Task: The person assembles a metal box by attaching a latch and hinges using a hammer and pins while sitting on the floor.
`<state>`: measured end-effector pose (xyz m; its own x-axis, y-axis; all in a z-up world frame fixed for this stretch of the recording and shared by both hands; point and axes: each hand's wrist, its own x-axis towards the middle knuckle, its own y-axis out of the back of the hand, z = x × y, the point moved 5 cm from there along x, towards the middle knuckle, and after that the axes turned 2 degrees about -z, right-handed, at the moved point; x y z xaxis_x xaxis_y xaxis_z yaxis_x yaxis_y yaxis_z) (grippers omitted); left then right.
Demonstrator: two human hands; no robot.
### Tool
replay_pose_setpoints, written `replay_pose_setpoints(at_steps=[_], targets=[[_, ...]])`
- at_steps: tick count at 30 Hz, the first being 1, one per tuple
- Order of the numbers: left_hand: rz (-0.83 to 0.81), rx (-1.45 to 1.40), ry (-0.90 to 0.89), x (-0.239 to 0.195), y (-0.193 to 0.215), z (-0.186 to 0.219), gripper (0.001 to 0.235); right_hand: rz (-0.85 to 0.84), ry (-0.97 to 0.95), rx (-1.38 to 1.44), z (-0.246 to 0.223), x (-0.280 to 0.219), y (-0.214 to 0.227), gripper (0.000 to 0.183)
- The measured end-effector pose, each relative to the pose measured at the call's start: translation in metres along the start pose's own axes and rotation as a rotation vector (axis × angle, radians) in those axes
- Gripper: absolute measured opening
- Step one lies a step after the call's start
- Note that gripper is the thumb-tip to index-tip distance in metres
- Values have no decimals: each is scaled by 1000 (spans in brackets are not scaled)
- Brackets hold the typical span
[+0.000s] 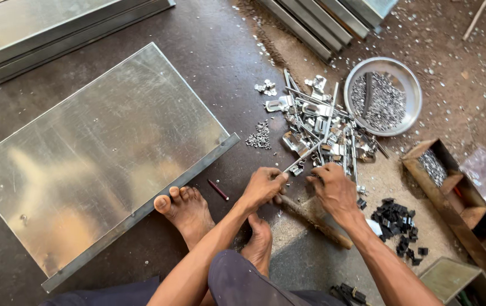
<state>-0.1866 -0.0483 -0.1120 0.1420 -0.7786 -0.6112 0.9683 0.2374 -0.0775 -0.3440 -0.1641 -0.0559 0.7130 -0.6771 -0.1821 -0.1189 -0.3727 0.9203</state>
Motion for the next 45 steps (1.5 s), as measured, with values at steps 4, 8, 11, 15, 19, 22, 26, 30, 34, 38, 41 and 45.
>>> replay_pose_setpoints(at_steps=[4, 8, 11, 15, 19, 22, 26, 30, 34, 38, 41, 45], targets=[[-59, -433, 227, -12, -1, 11, 52, 70, 62, 268, -24, 8, 12, 49], [201, -6, -194, -48, 34, 55, 30, 126, 7, 65, -35, 55, 21, 62], [701, 462, -402, -122, 101, 71, 22, -63, -25, -145, -36, 82, 4, 65], [930, 661, -361, -205, 187, 64, 31, -136, -18, -309, -31, 82, 13, 56], [1003, 693, -766, -269, 232, 50, 50, -100, -206, 18, -21, 68, 55, 30], [1542, 696, -195, -330, 291, -2, 47, -68, -303, 586, -19, 59, 89, 26], [1636, 323, 226, -354, 362, -81, 70, 0, -199, 1312, -55, 43, 114, 43], [1323, -267, 211, -331, 402, -137, 55, -276, -235, 1147, -132, 48, 61, 33], [1965, 746, -117, -353, 365, -65, 38, -338, -250, 1301, -199, 47, 19, 30], [1235, 438, -618, -304, 290, -5, 22, -349, -274, 1296, -238, 32, -3, 28], [958, 439, -505, -260, 257, 9, 22, -406, -116, 1274, -269, 31, -3, 24], [1128, 636, -559, -268, 253, -14, 18, -410, -59, 1181, -274, 25, -4, 28]])
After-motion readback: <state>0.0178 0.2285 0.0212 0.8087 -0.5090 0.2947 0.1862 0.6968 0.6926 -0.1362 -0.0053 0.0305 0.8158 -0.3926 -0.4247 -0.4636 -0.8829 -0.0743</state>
